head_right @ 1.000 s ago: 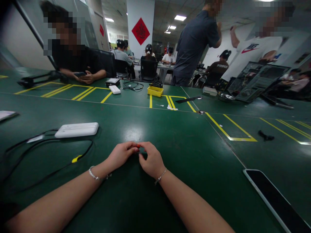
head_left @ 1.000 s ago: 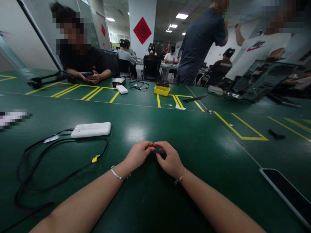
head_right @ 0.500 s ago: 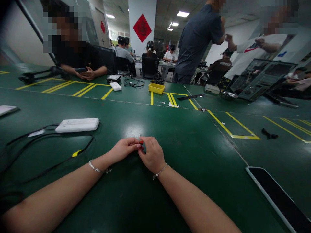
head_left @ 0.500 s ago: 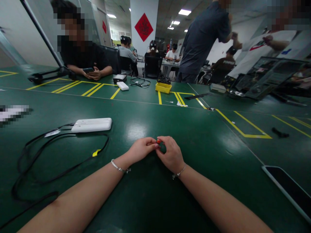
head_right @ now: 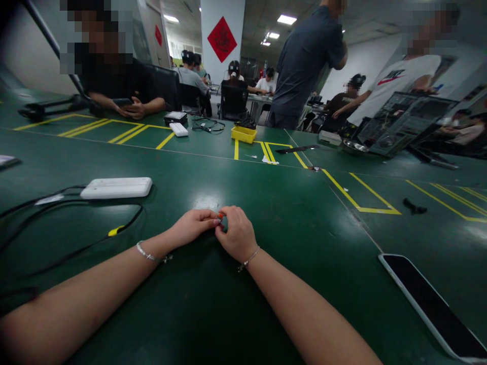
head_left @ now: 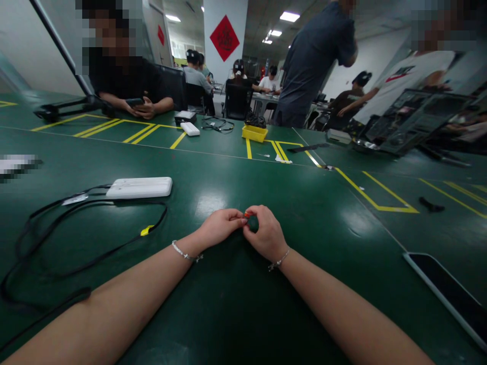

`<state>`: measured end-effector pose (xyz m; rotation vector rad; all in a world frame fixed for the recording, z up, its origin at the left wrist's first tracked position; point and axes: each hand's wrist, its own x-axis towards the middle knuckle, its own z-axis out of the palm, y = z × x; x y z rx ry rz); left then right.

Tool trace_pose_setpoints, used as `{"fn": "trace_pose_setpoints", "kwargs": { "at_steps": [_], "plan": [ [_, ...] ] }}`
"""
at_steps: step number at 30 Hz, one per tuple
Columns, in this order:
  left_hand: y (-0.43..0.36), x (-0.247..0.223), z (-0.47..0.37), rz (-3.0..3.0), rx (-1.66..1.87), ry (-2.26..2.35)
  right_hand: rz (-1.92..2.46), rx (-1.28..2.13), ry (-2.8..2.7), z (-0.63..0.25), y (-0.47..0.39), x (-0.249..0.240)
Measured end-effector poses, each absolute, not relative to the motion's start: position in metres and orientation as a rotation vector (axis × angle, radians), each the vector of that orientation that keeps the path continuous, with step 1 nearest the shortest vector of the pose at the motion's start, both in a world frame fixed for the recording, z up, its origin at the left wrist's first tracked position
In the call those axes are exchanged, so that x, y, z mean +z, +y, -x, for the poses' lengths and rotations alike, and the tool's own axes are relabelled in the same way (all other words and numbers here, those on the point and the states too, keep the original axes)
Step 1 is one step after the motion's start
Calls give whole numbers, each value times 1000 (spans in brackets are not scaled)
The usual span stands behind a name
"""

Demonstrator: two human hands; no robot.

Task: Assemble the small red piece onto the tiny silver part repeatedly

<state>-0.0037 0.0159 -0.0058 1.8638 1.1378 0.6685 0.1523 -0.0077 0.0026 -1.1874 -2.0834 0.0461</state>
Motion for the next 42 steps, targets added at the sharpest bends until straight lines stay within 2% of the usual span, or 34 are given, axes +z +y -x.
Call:
{"fn": "trace_pose_setpoints", "kwargs": {
  "at_steps": [30,34,38,42],
  "plan": [
    [9,4,3,-1997,591,1204,1214,251,-2158,-161,-6,8],
    [9,0,2,-1886,646,1155,1484,40,-2133,-192,8,8],
    [9,0,2,-1870,630,1126,2013,-159,-1930,-250,28,11],
    [8,5,3,-1907,613,1148,2467,-123,-1680,-299,36,15]
  ]
}}
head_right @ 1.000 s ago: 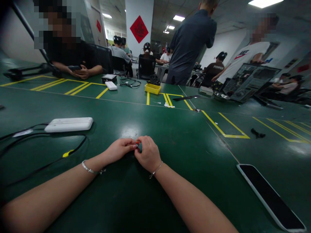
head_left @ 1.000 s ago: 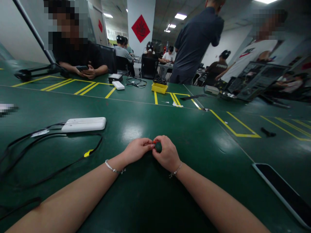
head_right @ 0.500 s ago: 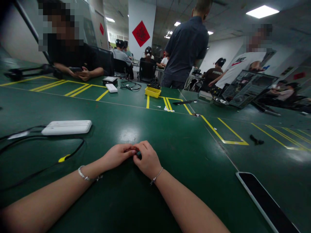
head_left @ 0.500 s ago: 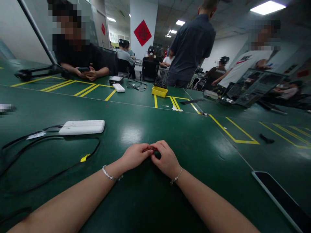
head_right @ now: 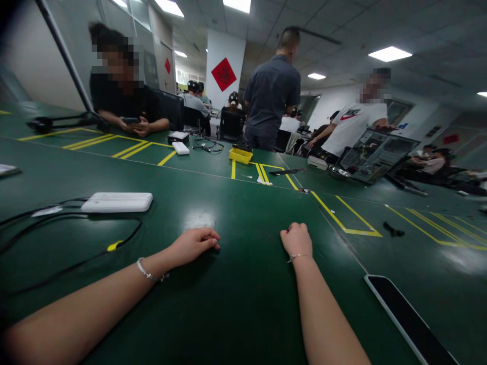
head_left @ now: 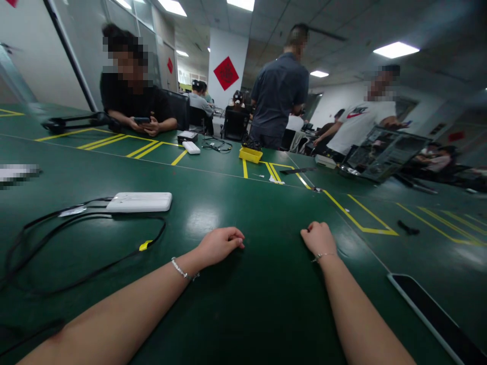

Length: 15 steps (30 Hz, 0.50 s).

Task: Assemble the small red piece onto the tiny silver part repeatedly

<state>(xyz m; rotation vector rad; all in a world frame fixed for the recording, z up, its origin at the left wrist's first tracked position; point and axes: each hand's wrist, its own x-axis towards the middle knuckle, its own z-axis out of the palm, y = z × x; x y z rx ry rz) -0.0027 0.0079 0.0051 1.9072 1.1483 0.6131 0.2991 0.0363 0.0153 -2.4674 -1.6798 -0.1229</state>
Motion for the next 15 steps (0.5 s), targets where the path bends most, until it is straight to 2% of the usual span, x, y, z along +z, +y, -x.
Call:
{"fn": "trace_pose_setpoints", "kwargs": {
  "at_steps": [10,12,15],
  "plan": [
    [8,2,3,-1954,624,1149,2750,-68,-1477,-324,29,16],
    [8,1,3,-1938,640,1145,2666,-158,-1547,-310,27,18],
    [10,-1,2,-1909,701,1157,2237,-250,-1921,-272,22,19]
  ]
}}
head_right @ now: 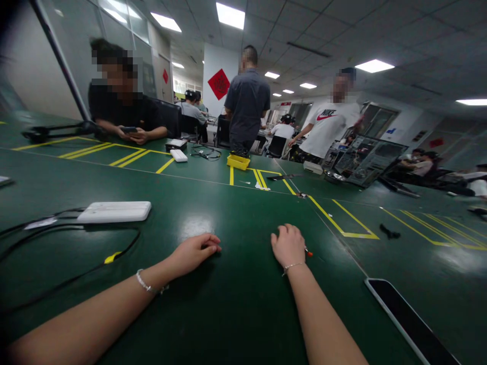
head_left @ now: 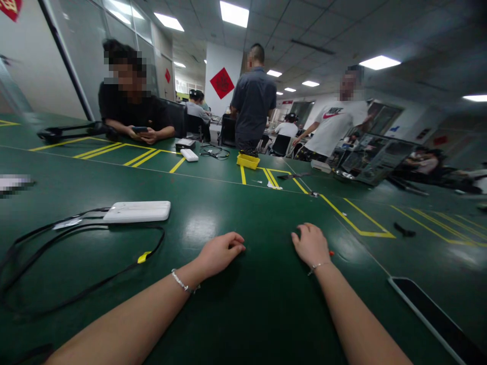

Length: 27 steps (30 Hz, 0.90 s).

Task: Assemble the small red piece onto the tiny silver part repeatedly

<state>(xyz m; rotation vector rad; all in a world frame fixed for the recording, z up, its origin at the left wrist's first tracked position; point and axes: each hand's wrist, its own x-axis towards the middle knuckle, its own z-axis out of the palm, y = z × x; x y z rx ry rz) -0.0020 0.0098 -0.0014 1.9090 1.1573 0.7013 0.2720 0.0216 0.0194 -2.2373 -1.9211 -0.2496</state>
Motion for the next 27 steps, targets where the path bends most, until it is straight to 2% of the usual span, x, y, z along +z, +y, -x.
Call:
{"fn": "trace_pose_setpoints", "kwargs": {
  "at_steps": [5,9,12,15,19,27],
  "plan": [
    [11,-2,1,-1932,830,1221,1423,38,-2450,-197,2,12],
    [9,2,1,-1977,787,1276,1209,198,-2672,-179,-5,7],
    [7,5,2,-2005,737,1277,1442,60,-2614,-206,5,10],
    [5,7,2,-2012,709,1275,2047,-212,-2240,-256,19,16],
    [8,7,3,-1969,676,1215,2706,-142,-1762,-317,26,20],
    [15,9,4,-1830,554,985,2754,-102,-1741,-331,26,22]
  ]
}}
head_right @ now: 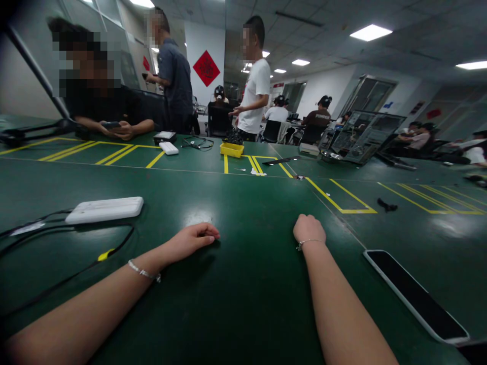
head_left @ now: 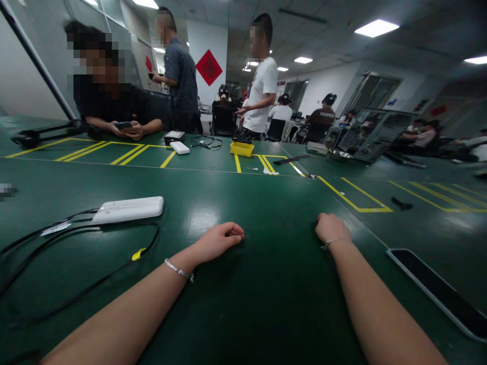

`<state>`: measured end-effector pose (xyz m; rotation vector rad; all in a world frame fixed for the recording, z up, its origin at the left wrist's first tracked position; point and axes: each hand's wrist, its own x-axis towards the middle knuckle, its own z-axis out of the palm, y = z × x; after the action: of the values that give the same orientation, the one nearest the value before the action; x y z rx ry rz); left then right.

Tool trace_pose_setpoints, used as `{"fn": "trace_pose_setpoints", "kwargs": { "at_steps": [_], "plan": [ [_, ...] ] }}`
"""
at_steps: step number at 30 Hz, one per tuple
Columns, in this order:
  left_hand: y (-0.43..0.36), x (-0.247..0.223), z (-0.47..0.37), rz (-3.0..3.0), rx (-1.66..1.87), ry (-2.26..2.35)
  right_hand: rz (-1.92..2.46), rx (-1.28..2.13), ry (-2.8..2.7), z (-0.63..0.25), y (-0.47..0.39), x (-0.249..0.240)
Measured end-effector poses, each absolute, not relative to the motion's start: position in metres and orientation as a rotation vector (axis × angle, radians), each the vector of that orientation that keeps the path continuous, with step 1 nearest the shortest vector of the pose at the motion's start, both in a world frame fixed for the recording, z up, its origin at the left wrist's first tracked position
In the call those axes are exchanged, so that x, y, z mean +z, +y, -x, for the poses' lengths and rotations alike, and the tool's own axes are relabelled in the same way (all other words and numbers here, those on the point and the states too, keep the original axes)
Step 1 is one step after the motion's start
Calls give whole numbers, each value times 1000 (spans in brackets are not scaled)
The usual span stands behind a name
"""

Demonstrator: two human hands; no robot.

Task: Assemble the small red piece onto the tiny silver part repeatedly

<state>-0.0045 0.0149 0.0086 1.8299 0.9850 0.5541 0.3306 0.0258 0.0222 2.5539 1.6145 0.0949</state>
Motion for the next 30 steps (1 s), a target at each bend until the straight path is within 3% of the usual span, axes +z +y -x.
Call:
{"fn": "trace_pose_setpoints", "kwargs": {
  "at_steps": [5,12,20,23,27,30],
  "plan": [
    [18,14,-1,-1996,474,1058,-2506,185,1917,-295,23,25],
    [27,18,1,-1890,481,994,-1828,117,3024,-188,-1,14],
    [22,7,-1,-1779,610,931,-1576,109,3278,-172,-9,8],
    [21,10,0,-1744,632,981,-1622,178,3173,-186,-5,17],
    [22,11,1,-1771,679,1094,-2306,440,2400,-231,3,30],
    [22,7,1,-1847,739,1251,-2594,230,1745,-277,10,34]
  ]
}}
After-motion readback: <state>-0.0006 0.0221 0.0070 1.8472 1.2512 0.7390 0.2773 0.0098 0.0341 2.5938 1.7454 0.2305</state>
